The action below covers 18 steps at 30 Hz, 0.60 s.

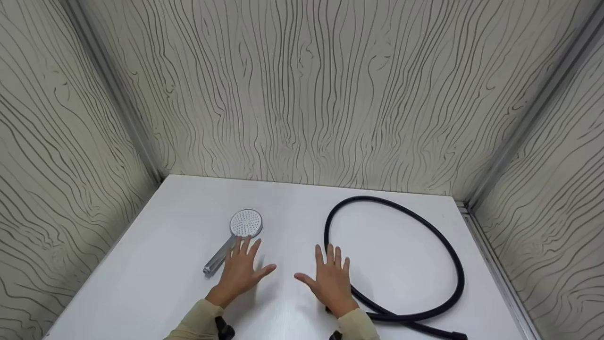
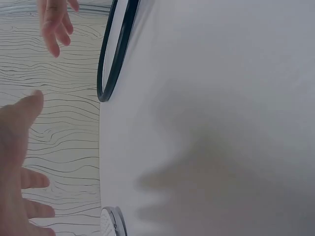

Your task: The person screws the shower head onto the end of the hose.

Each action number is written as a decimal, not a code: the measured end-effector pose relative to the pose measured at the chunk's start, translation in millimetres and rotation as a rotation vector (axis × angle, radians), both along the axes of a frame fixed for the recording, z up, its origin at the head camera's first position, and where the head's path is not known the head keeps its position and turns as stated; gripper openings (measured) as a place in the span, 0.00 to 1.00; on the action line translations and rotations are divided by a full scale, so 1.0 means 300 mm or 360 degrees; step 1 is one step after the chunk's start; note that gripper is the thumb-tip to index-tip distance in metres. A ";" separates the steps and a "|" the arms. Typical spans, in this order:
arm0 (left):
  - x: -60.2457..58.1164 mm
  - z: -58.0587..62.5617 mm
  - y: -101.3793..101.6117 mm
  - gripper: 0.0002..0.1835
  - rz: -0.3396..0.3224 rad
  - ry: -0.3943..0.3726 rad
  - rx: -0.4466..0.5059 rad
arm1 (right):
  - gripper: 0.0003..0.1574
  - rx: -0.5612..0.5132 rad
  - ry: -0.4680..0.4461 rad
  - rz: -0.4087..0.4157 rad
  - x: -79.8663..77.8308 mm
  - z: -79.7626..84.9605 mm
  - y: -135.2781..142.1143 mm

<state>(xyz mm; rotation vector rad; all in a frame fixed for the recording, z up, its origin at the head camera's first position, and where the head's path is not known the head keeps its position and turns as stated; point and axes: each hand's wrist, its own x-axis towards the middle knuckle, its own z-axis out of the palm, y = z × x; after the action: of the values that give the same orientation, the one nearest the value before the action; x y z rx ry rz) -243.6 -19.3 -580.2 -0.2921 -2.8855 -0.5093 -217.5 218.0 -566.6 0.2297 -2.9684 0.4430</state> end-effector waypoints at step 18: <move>-0.027 0.016 -0.072 0.52 -0.0001 -0.0073 0.0110 | 0.56 -0.0096 0.0015 0.0068 0.024 -0.020 0.041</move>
<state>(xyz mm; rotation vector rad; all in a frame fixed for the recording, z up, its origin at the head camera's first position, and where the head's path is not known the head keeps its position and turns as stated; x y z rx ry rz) -251.8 -40.8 -575.5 -0.2738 -2.9043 -0.6223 -210.4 230.3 -572.5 0.2885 -2.9403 0.5339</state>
